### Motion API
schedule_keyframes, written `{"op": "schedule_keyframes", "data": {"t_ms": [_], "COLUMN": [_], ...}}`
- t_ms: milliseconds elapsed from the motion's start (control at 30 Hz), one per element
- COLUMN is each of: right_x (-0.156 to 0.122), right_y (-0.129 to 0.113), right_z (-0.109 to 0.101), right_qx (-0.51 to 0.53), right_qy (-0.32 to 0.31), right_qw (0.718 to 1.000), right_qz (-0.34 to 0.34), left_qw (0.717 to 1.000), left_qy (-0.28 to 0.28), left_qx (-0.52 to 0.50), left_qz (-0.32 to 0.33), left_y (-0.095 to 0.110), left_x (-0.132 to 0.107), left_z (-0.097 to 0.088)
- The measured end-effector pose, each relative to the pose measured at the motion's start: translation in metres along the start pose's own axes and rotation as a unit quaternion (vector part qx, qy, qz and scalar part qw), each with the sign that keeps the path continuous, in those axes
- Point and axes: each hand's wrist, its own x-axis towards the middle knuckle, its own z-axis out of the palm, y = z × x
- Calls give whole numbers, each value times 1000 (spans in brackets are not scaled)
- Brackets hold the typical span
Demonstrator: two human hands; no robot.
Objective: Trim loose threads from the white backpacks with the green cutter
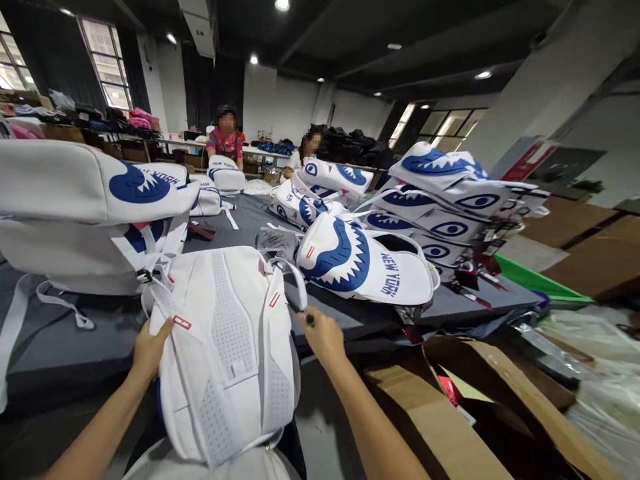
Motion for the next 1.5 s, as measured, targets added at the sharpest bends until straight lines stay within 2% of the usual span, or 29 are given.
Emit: {"op": "schedule_keyframes", "data": {"t_ms": [100,167,200,267,300,333,400,467,500,633,700,767,800,833,867,900,933,967,1033,1067,1133,1233,1367,1433,1500], "right_x": [2,-7,-13,-29,-36,-42,-46,-42,-40,-42,-50,-56,-56,-54,-51,-46,-41,-36,-29,-28,-28,-31,-33,-33,-32], "right_y": [-8,-29,-44,-76,-91,-102,-108,-84,-63,37,64,66,60,53,45,39,35,33,34,35,37,38,38,38,39], "right_z": [-26,-24,-14,23,47,71,112,132,134,103,89,89,94,100,108,116,122,127,132,132,129,127,131,132,133], "right_qx": [-2,12,29,74,110,120,92,47,33,-16,-37,-25,-1,29,59,82,96,102,108,111,117,127,133,126,116], "right_qy": [46,35,15,-25,-22,7,66,103,115,170,194,185,169,152,139,135,139,148,160,162,161,160,164,167,168], "right_qw": [999,998,997,988,973,952,918,911,920,963,973,979,983,985,985,985,984,983,981,980,979,978,977,977,978], "right_qz": [-15,-42,-63,-130,-204,-283,-380,-397,-373,-209,-123,-81,-77,-78,-78,-69,-54,-40,-25,-27,-37,-39,-38,-42,-48], "left_qw": [999,996,995,992,991,990,990,990,990,989,980,946,918,883,847,808,760,713,630,602,568,538,485,475,477], "left_qy": [27,41,45,47,48,51,57,60,57,50,92,143,140,104,30,-81,-190,-264,-323,-335,-349,-368,-412,-422,-413], "left_qx": [16,20,21,22,25,29,40,55,64,105,125,156,172,186,189,194,205,220,255,281,320,351,366,361,355], "left_qz": [41,73,89,114,122,126,125,116,111,95,128,244,329,417,495,550,587,612,658,668,673,672,679,683,690], "left_y": [-5,-6,-6,-7,-8,-9,-12,-14,-15,-15,-9,7,20,34,51,68,84,99,122,131,144,157,167,169,171], "left_x": [4,3,2,-3,-6,-9,-14,-16,-16,-17,-23,-35,-41,-48,-53,-56,-56,-54,-41,-32,-12,10,11,7,8], "left_z": [11,17,20,25,26,26,21,13,9,-8,-15,-19,-17,-11,0,16,36,59,108,131,167,196,204,202,200]}}
